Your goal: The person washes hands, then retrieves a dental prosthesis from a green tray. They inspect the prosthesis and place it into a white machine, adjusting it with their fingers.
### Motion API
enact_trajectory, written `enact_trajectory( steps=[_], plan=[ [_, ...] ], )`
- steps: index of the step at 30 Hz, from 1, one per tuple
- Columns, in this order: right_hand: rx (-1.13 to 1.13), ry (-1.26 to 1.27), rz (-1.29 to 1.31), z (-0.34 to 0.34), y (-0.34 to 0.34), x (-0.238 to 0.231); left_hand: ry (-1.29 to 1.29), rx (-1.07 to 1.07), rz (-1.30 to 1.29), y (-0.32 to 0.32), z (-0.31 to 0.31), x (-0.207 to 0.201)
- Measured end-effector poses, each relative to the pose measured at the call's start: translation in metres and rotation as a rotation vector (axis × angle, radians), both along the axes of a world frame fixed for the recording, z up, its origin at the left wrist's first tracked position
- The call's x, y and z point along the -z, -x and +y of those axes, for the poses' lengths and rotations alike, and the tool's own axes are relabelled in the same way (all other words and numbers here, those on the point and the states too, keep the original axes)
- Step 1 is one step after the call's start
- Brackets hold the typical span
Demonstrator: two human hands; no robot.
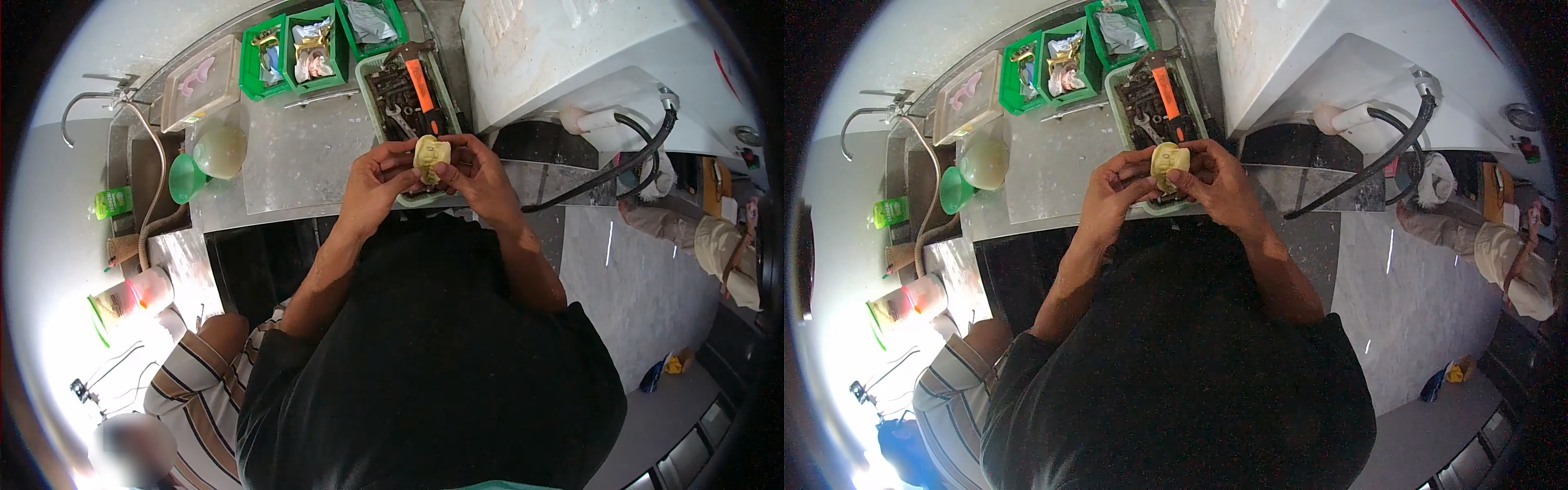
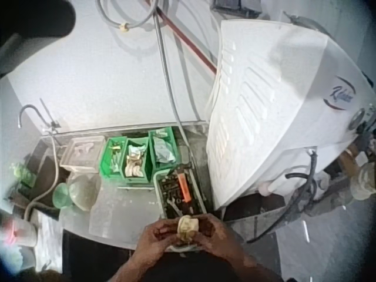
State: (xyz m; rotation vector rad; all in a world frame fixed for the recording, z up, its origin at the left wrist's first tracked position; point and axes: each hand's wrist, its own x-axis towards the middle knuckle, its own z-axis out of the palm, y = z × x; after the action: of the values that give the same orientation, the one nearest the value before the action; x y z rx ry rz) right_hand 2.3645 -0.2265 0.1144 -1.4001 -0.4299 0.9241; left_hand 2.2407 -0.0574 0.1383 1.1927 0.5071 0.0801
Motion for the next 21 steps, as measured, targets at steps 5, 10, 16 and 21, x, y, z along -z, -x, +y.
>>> enact_trajectory(
  steps=[5, 10, 16, 21],
  plan=[
    [-0.006, 0.004, -0.015, 0.002, 0.002, 0.000, 0.031, -0.011, -0.017, 0.002, 0.002, 0.003],
    [-0.017, -0.018, -0.016, 0.006, 0.001, -0.001, 0.026, -0.003, -0.019, 0.003, 0.006, 0.002],
    [-0.022, -0.019, 0.015, 0.010, -0.001, -0.005, 0.049, -0.023, -0.044, 0.003, 0.008, 0.000],
    [-0.029, -0.056, 0.108, 0.013, 0.000, -0.007, 0.033, -0.025, -0.041, 0.004, 0.008, 0.001]
  ],
)
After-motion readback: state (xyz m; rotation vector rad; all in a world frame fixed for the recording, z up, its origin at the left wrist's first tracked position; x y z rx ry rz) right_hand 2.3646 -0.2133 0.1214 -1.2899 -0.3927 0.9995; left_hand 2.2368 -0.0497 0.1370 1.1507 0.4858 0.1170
